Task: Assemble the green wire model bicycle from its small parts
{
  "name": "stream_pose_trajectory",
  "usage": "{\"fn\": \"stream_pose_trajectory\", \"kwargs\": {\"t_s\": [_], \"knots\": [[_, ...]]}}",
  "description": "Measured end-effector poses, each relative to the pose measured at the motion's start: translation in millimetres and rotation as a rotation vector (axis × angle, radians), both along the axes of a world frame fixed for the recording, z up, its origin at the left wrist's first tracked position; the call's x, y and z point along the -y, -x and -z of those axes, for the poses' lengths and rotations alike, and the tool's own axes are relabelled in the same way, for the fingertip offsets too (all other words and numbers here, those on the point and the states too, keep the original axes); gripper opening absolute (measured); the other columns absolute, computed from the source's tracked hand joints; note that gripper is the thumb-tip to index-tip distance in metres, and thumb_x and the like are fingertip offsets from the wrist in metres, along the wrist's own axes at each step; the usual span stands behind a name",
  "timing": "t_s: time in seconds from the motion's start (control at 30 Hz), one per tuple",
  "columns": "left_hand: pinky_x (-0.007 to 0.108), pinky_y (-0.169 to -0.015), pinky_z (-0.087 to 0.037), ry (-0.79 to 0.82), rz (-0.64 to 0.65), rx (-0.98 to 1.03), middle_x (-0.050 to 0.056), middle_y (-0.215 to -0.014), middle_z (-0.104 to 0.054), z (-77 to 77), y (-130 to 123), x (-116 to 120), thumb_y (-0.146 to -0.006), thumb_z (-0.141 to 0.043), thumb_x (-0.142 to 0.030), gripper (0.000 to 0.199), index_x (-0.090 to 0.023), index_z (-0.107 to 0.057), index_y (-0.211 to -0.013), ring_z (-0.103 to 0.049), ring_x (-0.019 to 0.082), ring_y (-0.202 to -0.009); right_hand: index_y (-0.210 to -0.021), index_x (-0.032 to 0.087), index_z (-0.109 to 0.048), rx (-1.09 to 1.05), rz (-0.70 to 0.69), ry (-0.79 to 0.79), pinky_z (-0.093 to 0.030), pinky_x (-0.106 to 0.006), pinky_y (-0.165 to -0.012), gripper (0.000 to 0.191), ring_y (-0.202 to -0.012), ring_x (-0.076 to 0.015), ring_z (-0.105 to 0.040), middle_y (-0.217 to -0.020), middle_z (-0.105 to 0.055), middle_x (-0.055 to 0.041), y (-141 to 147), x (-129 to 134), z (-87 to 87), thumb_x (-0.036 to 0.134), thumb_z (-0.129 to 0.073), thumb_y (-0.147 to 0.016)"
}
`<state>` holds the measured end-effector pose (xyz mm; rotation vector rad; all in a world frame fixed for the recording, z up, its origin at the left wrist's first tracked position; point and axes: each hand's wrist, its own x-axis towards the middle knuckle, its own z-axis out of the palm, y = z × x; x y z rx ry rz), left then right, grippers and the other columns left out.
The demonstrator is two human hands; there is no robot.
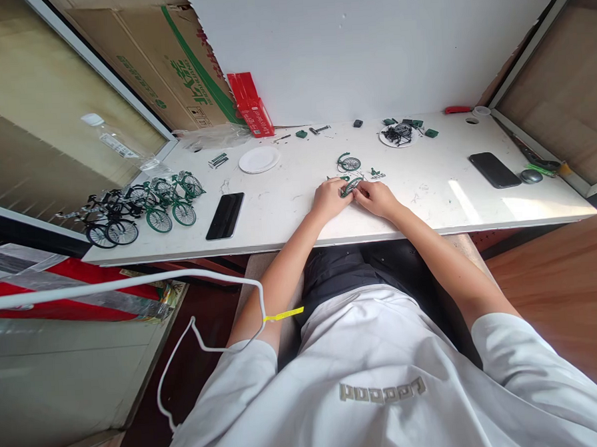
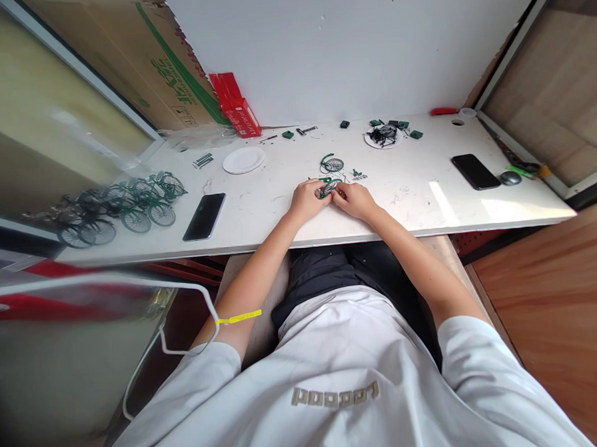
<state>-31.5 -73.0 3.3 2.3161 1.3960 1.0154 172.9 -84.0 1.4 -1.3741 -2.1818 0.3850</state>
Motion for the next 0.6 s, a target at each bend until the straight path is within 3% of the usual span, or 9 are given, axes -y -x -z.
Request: {"fn": "stream_pose_trajectory", "kwargs": {"t_s": [0.6], "knots": [[0.035,-0.073,-0.040,0.013,-0.007,-0.011,0.007,-0.088,-0.072,-0.4,-0.1,0.3,-0.091,-0.077,-0.022,0.022,-0.022,-0.063,-0.074,-0.062,0.022,-0.082,-0.086,0.025,-0.057,0.019,0.008,0.003,-0.034,-0.034,-0.070,0.031,-0.071,-0.0235,-0.054,-0.077,-0.068,-0.0075,0.3,0.1,-0.5,0.047,-0.047,-0.106]]}}
